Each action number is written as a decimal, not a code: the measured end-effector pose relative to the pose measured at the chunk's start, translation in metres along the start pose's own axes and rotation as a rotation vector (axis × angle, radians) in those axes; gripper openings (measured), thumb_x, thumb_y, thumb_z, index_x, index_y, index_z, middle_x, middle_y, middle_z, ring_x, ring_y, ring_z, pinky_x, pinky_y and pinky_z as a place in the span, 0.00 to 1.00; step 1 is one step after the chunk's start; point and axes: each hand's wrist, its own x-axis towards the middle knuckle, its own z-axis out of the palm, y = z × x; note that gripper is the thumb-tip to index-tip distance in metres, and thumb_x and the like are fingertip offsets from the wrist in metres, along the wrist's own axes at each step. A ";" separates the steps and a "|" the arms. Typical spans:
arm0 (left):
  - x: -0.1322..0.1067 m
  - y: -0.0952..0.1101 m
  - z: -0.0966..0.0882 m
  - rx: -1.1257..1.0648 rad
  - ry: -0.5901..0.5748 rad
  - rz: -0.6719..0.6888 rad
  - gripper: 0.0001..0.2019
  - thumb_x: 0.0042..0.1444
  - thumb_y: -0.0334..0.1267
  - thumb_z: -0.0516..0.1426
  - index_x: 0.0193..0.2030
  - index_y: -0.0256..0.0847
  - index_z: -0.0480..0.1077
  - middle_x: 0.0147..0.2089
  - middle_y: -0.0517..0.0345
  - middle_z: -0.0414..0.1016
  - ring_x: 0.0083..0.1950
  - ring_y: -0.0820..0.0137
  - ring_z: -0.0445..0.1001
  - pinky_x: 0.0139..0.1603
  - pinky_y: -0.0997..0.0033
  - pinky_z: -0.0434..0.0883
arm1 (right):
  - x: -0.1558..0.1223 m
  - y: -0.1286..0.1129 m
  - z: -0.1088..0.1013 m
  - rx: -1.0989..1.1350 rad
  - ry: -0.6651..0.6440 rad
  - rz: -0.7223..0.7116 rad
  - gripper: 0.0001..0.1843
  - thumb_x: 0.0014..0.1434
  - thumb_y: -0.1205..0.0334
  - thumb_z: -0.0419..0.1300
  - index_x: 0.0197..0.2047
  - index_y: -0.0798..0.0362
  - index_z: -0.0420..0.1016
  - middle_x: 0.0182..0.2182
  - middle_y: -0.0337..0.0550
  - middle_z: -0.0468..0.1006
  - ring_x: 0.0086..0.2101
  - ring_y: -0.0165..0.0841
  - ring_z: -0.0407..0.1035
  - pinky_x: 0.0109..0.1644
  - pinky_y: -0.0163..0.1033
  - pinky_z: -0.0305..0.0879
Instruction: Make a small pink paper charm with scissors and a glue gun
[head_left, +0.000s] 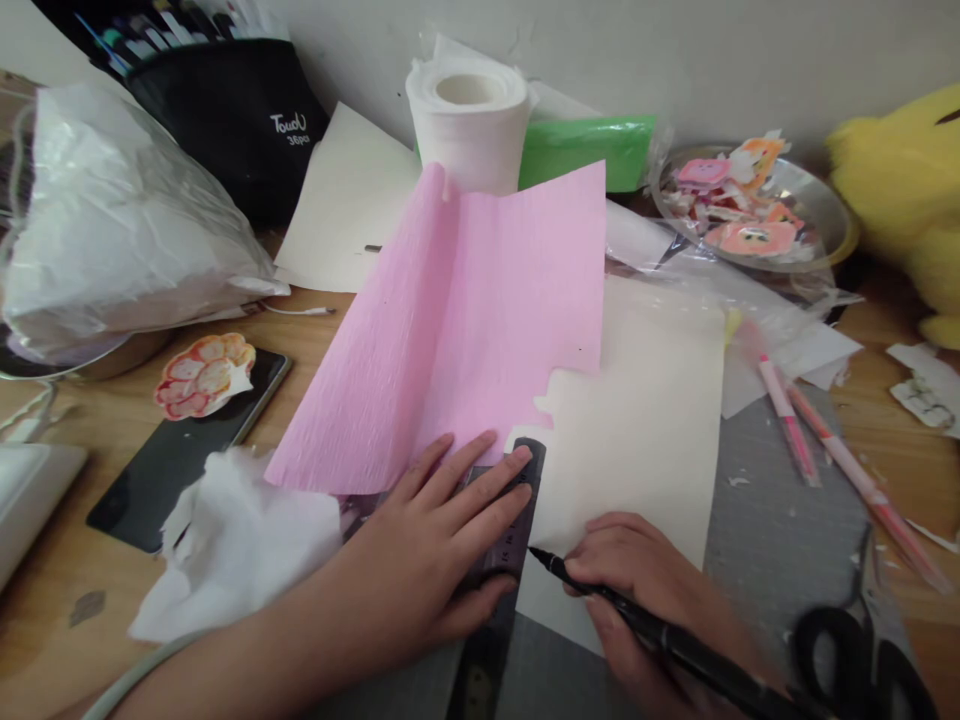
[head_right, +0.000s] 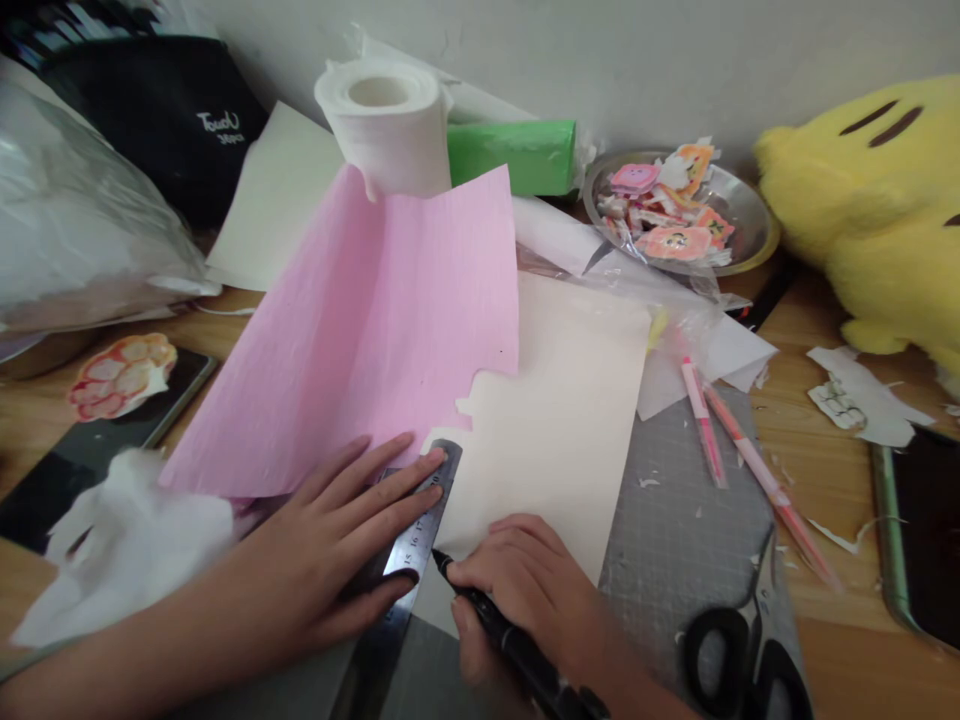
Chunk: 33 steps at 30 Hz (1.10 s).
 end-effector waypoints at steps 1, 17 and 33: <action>0.000 0.000 0.000 0.001 -0.001 0.000 0.25 0.57 0.41 0.54 0.62 0.42 0.58 0.70 0.59 0.46 0.69 0.55 0.43 0.63 0.48 0.51 | -0.001 0.003 0.003 0.000 0.016 -0.024 0.11 0.55 0.74 0.52 0.41 0.52 0.66 0.31 0.41 0.78 0.34 0.30 0.74 0.43 0.35 0.71; 0.000 -0.001 0.001 -0.015 0.006 -0.008 0.25 0.58 0.42 0.52 0.63 0.43 0.57 0.70 0.61 0.45 0.69 0.57 0.42 0.65 0.50 0.48 | 0.001 0.009 0.007 0.014 0.118 -0.050 0.09 0.59 0.69 0.50 0.42 0.50 0.65 0.32 0.40 0.77 0.37 0.30 0.72 0.42 0.32 0.68; 0.002 -0.001 0.000 -0.027 0.009 0.006 0.26 0.56 0.40 0.54 0.62 0.41 0.58 0.69 0.56 0.48 0.69 0.54 0.45 0.64 0.47 0.51 | 0.000 0.004 0.001 0.001 0.199 0.020 0.09 0.58 0.69 0.51 0.42 0.50 0.65 0.32 0.39 0.76 0.35 0.28 0.72 0.40 0.29 0.69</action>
